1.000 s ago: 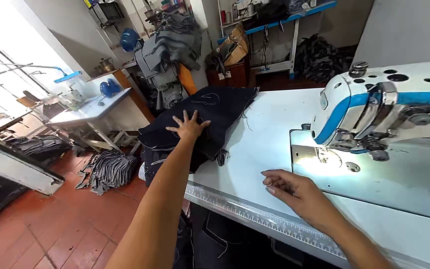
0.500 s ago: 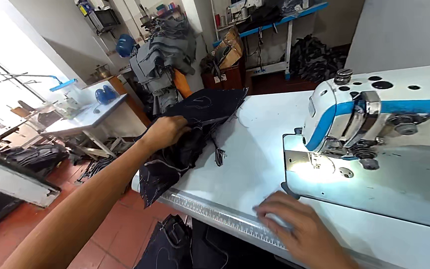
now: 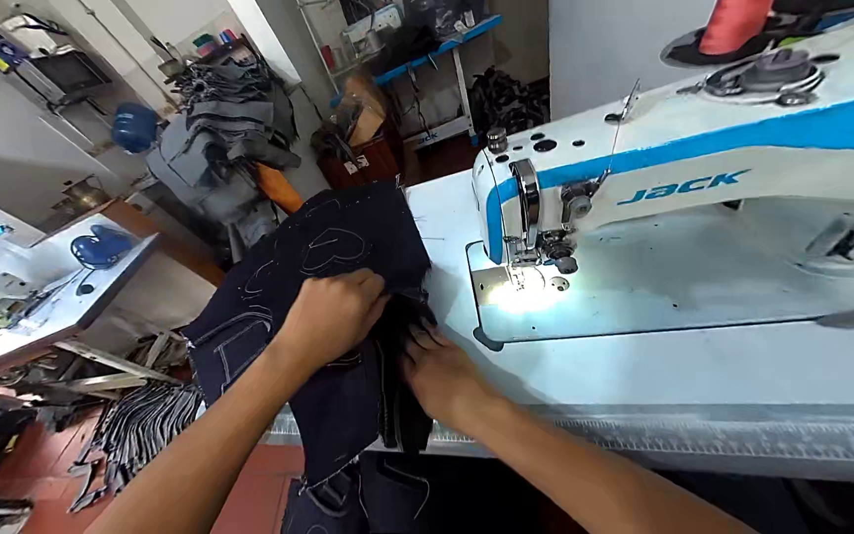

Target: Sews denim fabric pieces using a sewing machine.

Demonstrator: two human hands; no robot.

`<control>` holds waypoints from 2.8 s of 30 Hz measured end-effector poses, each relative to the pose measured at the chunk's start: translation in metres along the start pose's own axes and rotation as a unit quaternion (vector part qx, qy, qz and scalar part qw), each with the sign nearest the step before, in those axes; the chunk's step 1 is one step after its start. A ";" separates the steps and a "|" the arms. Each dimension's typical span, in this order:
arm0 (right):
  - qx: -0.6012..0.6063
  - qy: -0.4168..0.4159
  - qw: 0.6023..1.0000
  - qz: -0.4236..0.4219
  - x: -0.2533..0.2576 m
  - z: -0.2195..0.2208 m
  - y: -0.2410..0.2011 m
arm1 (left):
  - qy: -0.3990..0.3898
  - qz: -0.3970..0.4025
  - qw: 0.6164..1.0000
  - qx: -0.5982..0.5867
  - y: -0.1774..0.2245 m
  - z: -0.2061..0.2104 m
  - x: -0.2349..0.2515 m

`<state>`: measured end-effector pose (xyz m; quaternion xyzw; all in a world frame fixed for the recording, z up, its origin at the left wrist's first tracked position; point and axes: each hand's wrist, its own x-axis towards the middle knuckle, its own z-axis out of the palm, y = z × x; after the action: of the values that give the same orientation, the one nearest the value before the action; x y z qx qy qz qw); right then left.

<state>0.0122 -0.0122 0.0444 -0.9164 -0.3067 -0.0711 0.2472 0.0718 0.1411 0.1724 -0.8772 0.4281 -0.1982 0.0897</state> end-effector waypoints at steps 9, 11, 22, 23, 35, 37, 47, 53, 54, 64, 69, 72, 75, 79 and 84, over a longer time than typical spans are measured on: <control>0.400 0.268 0.870 0.104 -0.030 -0.036 0.032 | 0.087 -0.106 0.990 -0.024 -0.028 -0.048 -0.034; 0.540 0.100 0.831 0.093 -0.003 -0.043 0.037 | 0.085 -0.108 0.990 -0.043 -0.030 -0.045 -0.031; 0.119 0.228 0.930 0.263 -0.066 -0.050 0.017 | 0.110 -0.109 0.987 -0.035 0.013 -0.003 -0.027; 0.036 0.256 0.936 0.239 -0.071 -0.052 0.006 | 0.101 -0.092 0.990 -0.037 0.025 0.007 -0.024; 0.087 0.004 0.994 -0.063 -0.028 -0.038 0.021 | -0.002 -0.025 1.000 -0.014 0.027 0.003 -0.006; -0.013 0.106 0.994 -0.029 -0.072 -0.036 0.044 | 0.036 -0.026 0.998 -0.035 0.039 0.012 -0.009; -0.112 0.185 0.975 0.043 -0.138 -0.033 0.073 | 0.158 -0.027 0.943 -0.292 0.105 0.087 -0.016; -0.126 0.250 0.958 0.057 -0.150 -0.030 0.070 | 0.103 0.078 0.941 -0.313 0.105 0.105 -0.021; -0.125 0.250 0.958 0.058 -0.151 -0.029 0.069 | 0.108 0.097 0.947 -0.287 0.105 0.103 -0.022; -0.108 0.278 0.954 0.028 -0.154 -0.027 0.068 | 0.099 0.237 0.948 -0.187 0.101 0.087 -0.021; -0.108 0.286 0.952 0.026 -0.154 -0.027 0.069 | 0.086 0.224 0.950 -0.200 0.104 0.084 -0.021; -0.102 0.264 0.959 0.030 -0.153 -0.029 0.068 | 0.068 0.200 0.948 -0.237 0.106 0.083 -0.021; -0.088 0.217 0.971 0.042 -0.150 -0.032 0.067 | 0.035 0.118 0.950 -0.288 0.102 0.081 -0.018; -0.073 0.154 0.985 0.034 -0.149 -0.045 0.072 | -0.019 -0.081 0.949 -0.303 0.104 0.104 -0.003; -0.043 0.087 0.995 0.007 -0.164 -0.080 0.103 | -0.030 -0.119 0.945 -0.304 0.130 0.114 0.038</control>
<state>-0.0555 -0.2095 0.0255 -0.9186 -0.2746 -0.1614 0.2340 0.0482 0.0300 0.0372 -0.9126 0.3580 -0.0419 -0.1927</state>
